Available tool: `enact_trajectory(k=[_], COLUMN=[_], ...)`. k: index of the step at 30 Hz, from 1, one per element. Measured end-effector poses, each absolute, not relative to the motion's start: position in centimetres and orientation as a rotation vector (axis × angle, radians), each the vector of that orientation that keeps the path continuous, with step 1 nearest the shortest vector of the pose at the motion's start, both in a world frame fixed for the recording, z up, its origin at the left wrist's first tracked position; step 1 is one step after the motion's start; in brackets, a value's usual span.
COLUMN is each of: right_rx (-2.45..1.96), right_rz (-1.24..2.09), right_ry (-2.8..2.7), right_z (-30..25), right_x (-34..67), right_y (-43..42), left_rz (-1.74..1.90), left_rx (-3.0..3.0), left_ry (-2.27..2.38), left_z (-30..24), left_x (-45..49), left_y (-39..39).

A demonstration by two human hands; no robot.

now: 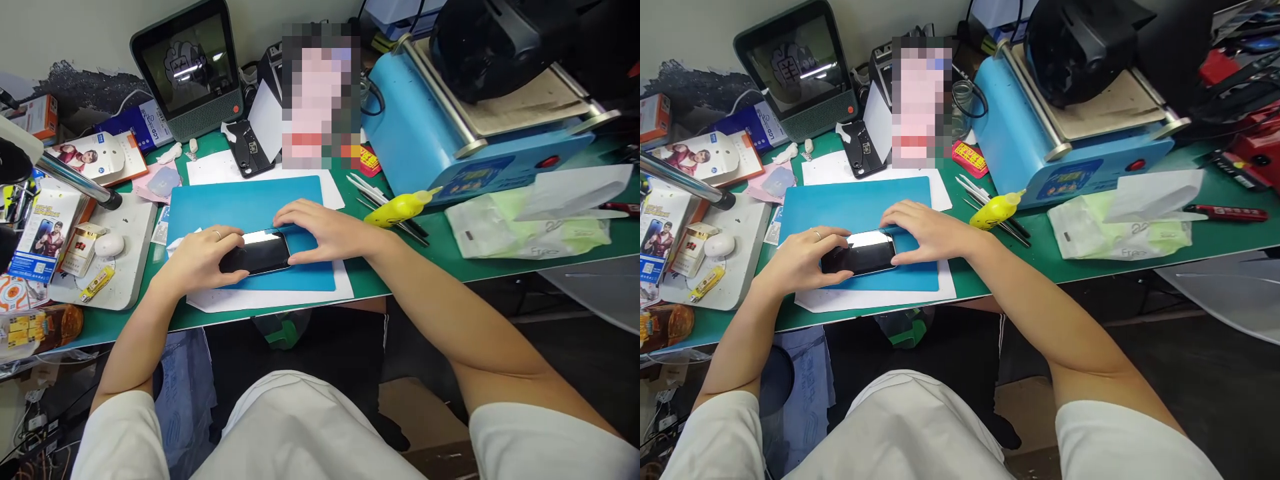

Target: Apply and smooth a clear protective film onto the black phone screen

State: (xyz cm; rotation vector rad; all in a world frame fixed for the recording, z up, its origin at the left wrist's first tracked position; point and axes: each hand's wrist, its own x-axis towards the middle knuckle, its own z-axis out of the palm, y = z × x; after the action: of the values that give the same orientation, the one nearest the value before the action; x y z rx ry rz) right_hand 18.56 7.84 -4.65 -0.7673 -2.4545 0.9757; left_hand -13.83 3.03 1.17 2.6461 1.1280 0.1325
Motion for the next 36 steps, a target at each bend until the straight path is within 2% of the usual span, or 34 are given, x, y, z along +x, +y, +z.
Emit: enact_trajectory(k=[36], right_rx=[-0.697], right_rz=[0.883], right_ry=[-2.546], right_z=[-5.68], right_x=[18.81], right_y=[7.97], left_rz=[-0.045], left_rx=[2.815], left_ry=[1.007], left_z=[1.27], left_x=[-13.02], left_y=[3.07])
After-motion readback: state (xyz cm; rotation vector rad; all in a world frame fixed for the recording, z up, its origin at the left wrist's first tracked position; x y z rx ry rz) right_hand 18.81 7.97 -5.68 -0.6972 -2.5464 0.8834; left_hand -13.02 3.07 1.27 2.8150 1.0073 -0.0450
